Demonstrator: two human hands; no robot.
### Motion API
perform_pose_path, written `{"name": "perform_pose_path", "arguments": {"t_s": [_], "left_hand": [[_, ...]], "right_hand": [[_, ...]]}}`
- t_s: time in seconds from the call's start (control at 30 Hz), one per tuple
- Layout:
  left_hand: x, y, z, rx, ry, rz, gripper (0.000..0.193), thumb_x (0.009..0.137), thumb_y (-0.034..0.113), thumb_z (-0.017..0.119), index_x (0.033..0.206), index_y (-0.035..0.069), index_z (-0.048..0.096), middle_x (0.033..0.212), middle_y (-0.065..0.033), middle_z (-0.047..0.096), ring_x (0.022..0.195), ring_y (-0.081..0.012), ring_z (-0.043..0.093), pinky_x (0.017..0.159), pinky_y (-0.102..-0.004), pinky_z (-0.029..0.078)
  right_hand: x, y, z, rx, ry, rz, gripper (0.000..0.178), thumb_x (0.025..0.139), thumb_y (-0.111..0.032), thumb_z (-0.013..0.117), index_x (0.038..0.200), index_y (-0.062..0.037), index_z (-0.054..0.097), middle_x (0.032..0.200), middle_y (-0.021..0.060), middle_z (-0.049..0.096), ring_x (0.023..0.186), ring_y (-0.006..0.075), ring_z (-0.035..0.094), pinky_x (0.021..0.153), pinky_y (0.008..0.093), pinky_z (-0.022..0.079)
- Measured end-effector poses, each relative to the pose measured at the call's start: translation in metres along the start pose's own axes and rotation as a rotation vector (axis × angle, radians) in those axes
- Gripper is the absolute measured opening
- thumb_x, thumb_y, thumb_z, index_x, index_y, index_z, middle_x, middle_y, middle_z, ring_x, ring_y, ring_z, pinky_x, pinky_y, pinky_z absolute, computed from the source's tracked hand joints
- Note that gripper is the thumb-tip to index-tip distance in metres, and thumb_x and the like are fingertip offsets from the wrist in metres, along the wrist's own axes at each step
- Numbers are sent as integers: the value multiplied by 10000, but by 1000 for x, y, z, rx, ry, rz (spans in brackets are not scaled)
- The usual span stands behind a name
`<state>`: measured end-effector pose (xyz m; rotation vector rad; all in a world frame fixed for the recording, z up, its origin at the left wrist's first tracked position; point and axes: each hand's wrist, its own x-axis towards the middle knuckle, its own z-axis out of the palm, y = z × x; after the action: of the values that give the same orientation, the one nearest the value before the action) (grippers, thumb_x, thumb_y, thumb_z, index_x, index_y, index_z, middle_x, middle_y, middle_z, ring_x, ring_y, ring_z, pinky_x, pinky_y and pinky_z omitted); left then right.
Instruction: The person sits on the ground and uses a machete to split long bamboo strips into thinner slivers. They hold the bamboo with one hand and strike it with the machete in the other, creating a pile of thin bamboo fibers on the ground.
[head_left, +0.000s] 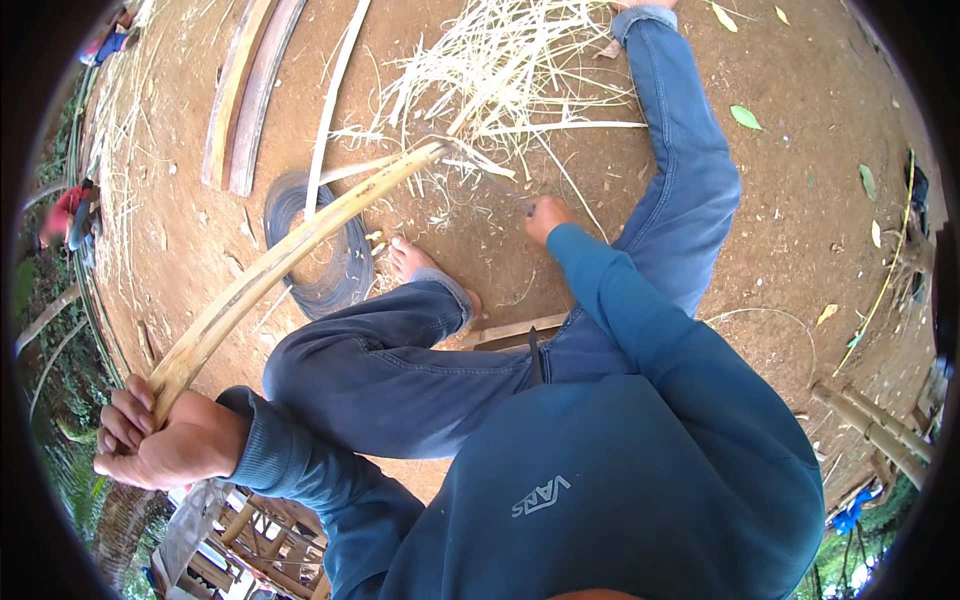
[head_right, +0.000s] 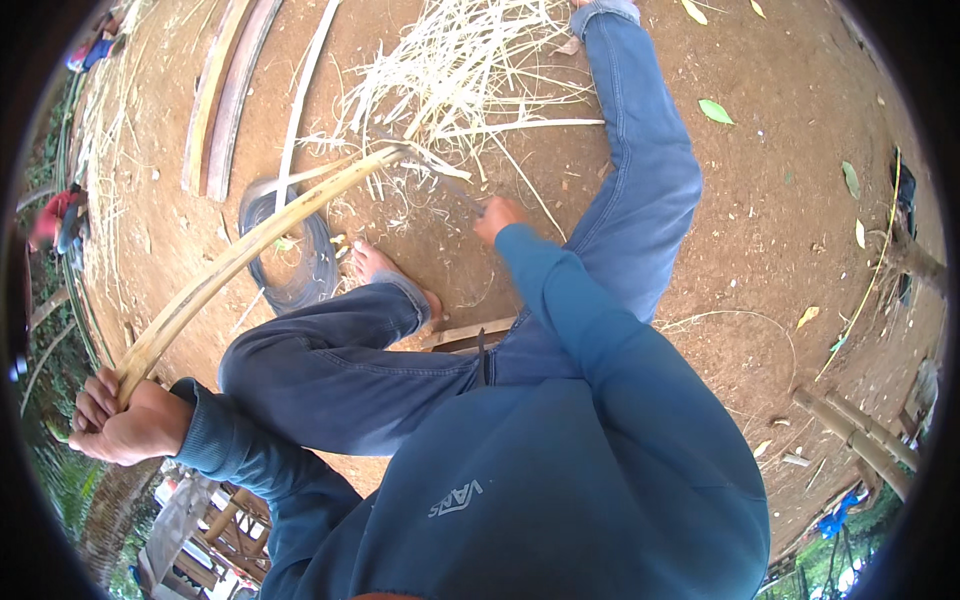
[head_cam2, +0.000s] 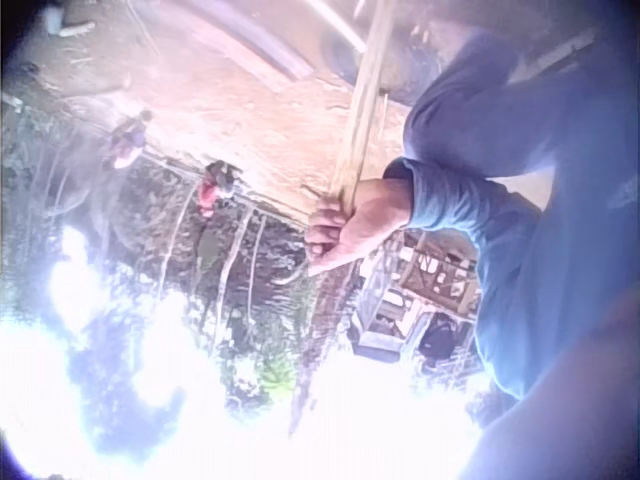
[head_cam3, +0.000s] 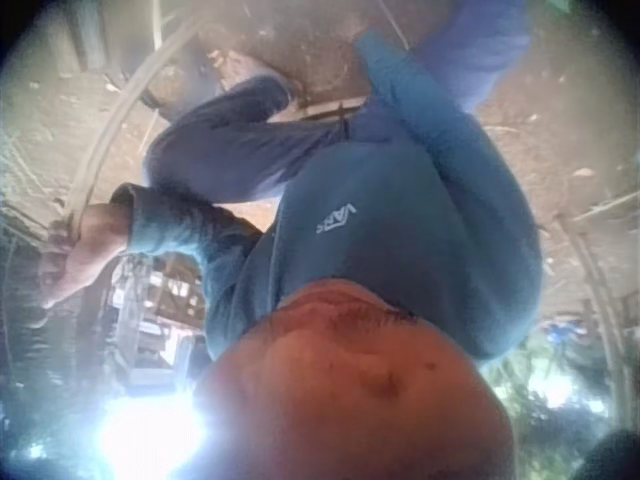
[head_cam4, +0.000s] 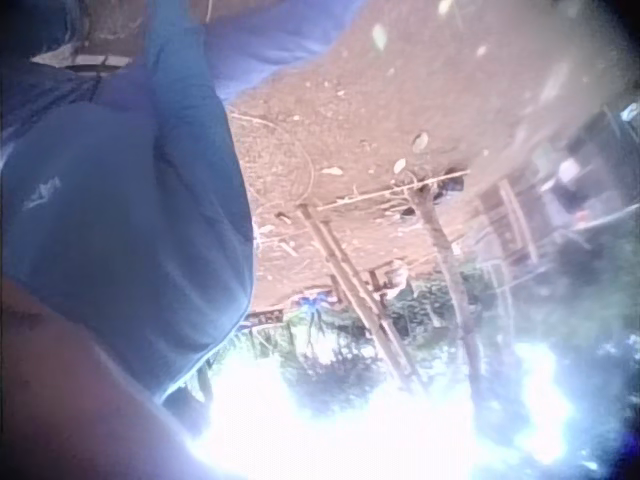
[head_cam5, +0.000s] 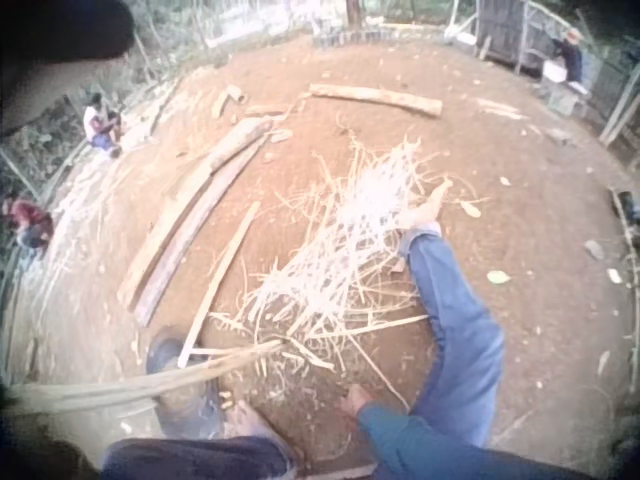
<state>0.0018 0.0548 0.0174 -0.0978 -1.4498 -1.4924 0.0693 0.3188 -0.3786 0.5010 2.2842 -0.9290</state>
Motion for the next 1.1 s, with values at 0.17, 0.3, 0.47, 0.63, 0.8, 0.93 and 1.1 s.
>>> {"name": "perform_pose_path", "arguments": {"t_s": [0.17,0.3,0.47,0.63,0.8,0.93,1.1], "left_hand": [[15,-7,-6,-17,67,-84,333,954,272,508,686,139,361,529,32,277,451,-91,266,441,-242,269],[28,-17,-26,-40,128,-113,314,946,261,504,693,132,369,545,32,293,451,-93,271,447,-243,275],[39,-12,-29,16,179,-111,332,944,274,492,675,133,359,541,27,279,450,-97,261,445,-246,263],[52,-14,-48,-7,69,-142,345,961,298,441,668,142,348,538,33,277,444,-94,245,428,-249,224],[33,-5,-42,-45,55,-105,405,958,421,434,673,140,372,520,38,291,422,-84,258,424,-243,221],[20,10,-37,-57,-11,-96,431,958,463,428,679,135,404,520,36,335,421,-78,285,420,-230,248],[-2,21,-27,-78,15,-59,405,942,446,473,679,139,433,530,36,369,437,-81,325,418,-224,285]], "right_hand": [[24,12,11,-29,-47,111,320,781,-255,652,1020,-44,670,1012,213,653,956,377,630,852,438,499],[11,16,15,1,-40,24,306,780,-259,643,1012,-63,677,1015,215,652,962,382,627,853,438,499],[26,39,26,-5,33,31,253,771,-260,629,910,-56,683,882,220,660,844,377,638,771,432,502],[35,44,35,39,-13,13,284,758,-276,638,854,-10,674,834,229,655,784,358,643,722,423,493],[-24,-14,9,174,10,-230,276,759,-272,653,838,-7,667,766,218,647,721,350,642,664,414,497],[-94,-88,-4,388,35,-565,240,790,-257,663,769,-20,632,598,170,580,564,302,604,540,395,451],[-138,-137,-12,309,-84,-734,248,757,-224,658,974,-104,663,703,156,659,597,339,635,588,425,516]]}}
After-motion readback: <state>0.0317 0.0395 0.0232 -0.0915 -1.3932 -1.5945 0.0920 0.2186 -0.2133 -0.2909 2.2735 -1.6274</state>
